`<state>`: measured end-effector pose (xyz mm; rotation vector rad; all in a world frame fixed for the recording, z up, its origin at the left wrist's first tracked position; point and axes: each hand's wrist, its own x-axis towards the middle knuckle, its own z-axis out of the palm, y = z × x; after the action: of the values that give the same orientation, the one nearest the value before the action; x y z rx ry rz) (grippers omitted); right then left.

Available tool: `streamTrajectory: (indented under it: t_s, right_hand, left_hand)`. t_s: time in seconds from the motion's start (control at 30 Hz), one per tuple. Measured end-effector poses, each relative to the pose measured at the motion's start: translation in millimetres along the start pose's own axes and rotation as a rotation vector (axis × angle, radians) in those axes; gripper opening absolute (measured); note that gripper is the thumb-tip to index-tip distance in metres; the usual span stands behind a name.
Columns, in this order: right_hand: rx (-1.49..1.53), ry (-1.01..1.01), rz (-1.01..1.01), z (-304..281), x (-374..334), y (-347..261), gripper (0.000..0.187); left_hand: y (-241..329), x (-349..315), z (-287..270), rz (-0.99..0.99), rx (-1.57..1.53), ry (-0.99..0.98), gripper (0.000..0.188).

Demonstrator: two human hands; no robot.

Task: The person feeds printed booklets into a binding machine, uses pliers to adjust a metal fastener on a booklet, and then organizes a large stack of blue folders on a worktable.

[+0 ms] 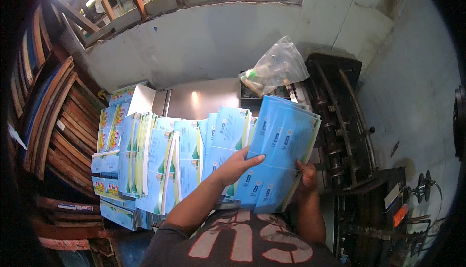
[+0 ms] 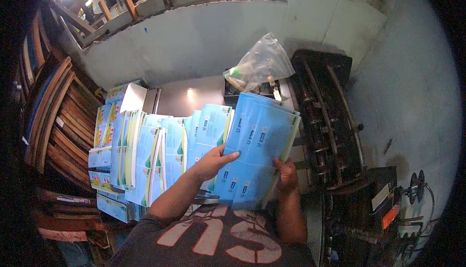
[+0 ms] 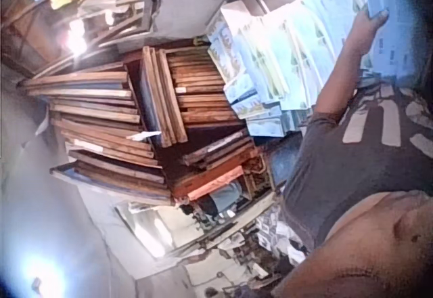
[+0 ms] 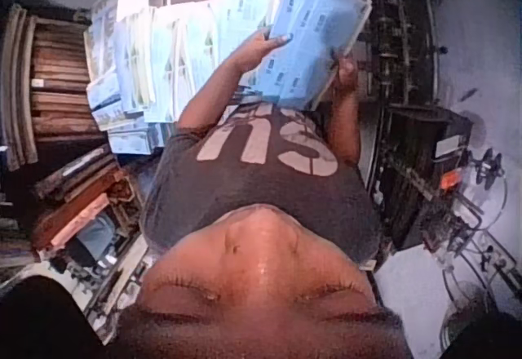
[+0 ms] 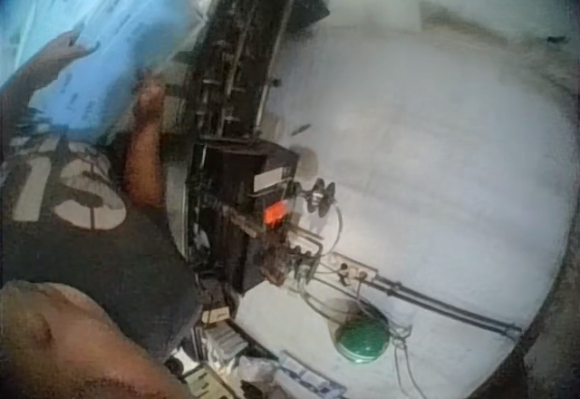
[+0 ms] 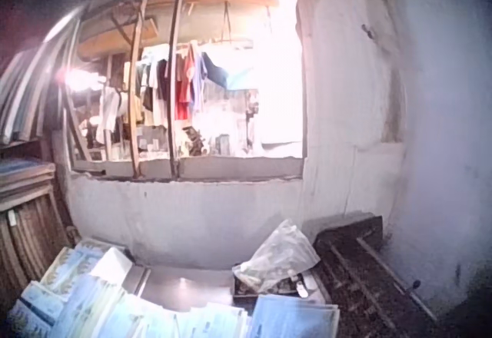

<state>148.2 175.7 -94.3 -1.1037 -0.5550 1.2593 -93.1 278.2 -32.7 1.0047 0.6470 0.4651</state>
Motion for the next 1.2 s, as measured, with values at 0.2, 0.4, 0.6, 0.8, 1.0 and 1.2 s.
streamTrajectory:
  t_s: [0.2,0.4,0.6,0.8,1.0,1.2]
  right_hand:
    - [-0.278,0.077,-0.176,32,-20,-33,0.034]
    - [0.054,0.241,-0.293,63,-34,-66,0.042]
    - [0.003,-0.026,-0.057,0,-5,-8,0.038]
    - [0.204,-0.192,0.071,48,-9,15,0.033]
    - [0.448,-0.111,0.14,47,-13,4,0.035]
    - [-0.012,0.007,0.05,24,14,0,0.038]
  left_hand:
    - [-18,-11,3,0.095,0.016,0.087,0.047]
    - [-24,-30,3,0.297,-0.035,0.239,0.038]
    - [32,-54,15,0.402,0.401,0.269,0.038]
    - [63,-76,25,0.406,0.744,0.452,0.037]
    - [96,-89,5,0.311,0.406,0.55,0.034]
    - [132,-108,-26,0.647,0.191,0.776,0.034]
